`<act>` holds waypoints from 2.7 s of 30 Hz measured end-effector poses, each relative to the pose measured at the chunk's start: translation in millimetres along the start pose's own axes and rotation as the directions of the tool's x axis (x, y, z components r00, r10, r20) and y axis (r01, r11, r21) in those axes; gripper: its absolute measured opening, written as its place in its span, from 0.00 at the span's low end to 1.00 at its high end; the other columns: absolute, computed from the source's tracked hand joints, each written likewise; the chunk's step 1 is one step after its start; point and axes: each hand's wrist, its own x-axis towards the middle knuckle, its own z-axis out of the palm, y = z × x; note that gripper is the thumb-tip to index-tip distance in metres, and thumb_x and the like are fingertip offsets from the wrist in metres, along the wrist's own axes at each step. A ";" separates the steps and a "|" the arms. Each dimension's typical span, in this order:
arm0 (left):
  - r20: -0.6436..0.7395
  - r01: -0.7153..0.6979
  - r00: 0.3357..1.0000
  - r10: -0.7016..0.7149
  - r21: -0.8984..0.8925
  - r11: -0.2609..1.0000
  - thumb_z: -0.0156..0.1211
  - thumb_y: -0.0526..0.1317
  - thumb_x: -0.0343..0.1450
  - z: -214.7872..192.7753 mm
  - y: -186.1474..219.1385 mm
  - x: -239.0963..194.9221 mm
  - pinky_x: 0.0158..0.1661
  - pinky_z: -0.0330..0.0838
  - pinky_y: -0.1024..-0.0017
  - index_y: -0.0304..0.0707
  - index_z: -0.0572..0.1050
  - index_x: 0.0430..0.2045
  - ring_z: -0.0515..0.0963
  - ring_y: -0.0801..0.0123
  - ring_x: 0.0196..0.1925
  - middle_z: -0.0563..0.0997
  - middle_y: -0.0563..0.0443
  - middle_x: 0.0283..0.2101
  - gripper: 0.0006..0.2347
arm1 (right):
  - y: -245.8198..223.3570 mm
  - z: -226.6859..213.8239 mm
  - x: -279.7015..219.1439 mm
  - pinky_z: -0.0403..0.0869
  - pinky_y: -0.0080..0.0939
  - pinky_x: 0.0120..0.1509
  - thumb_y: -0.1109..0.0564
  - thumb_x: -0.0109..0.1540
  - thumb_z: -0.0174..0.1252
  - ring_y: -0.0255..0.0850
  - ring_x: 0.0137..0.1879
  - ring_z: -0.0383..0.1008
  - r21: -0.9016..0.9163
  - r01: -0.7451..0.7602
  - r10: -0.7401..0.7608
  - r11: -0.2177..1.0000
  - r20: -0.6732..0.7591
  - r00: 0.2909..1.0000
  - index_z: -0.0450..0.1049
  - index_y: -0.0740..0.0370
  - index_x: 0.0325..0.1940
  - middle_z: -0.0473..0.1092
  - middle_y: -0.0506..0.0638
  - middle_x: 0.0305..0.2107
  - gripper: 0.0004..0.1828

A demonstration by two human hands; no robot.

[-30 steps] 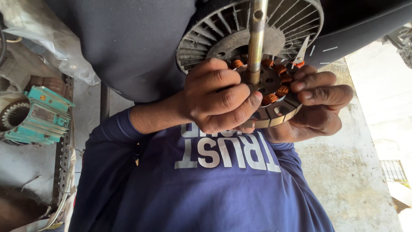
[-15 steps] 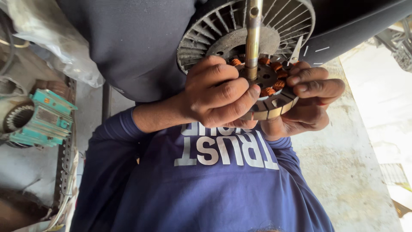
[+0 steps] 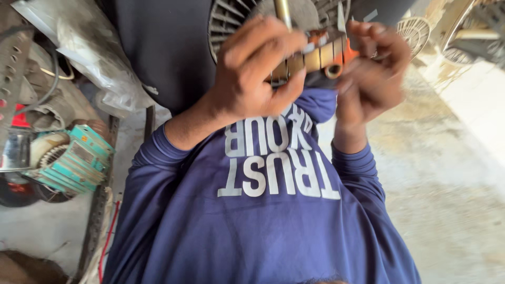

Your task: The person sits on the floor and works on a motor rotor resting on their lap. They repeatedly cut small white insulating strips with orange-handled scissors and insert them into slots between copper windings on the rotor.

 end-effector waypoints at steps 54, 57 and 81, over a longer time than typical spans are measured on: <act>-0.027 0.199 0.956 -0.291 -0.666 0.719 0.64 0.28 0.76 36.3 66.1 -75.1 0.42 0.83 0.77 0.27 0.79 0.40 0.83 0.76 0.37 0.82 0.49 0.36 0.02 | -68.9 -16.0 -93.6 0.61 0.25 0.28 0.59 0.58 0.73 0.25 0.24 0.67 0.257 -0.286 0.174 0.923 0.386 0.906 0.77 0.73 0.52 0.69 0.43 0.20 0.22; -0.023 0.203 0.956 -0.294 -0.672 0.713 0.65 0.28 0.75 36.0 66.2 -74.5 0.42 0.83 0.77 0.27 0.79 0.39 0.84 0.76 0.37 0.83 0.48 0.37 0.03 | -68.3 -19.4 -94.9 0.60 0.25 0.29 0.58 0.57 0.73 0.25 0.24 0.65 0.254 -0.295 0.179 0.921 0.395 0.901 0.78 0.73 0.52 0.69 0.44 0.19 0.23; -0.051 0.119 0.980 -0.193 -0.625 0.771 0.61 0.30 0.79 38.7 48.7 -75.7 0.41 0.79 0.80 0.29 0.78 0.42 0.80 0.78 0.36 0.82 0.50 0.38 0.02 | -66.8 -18.8 -94.3 0.55 0.27 0.28 0.54 0.58 0.71 0.26 0.23 0.59 0.214 -0.288 0.215 0.933 0.309 0.927 0.75 0.71 0.41 0.65 0.42 0.20 0.18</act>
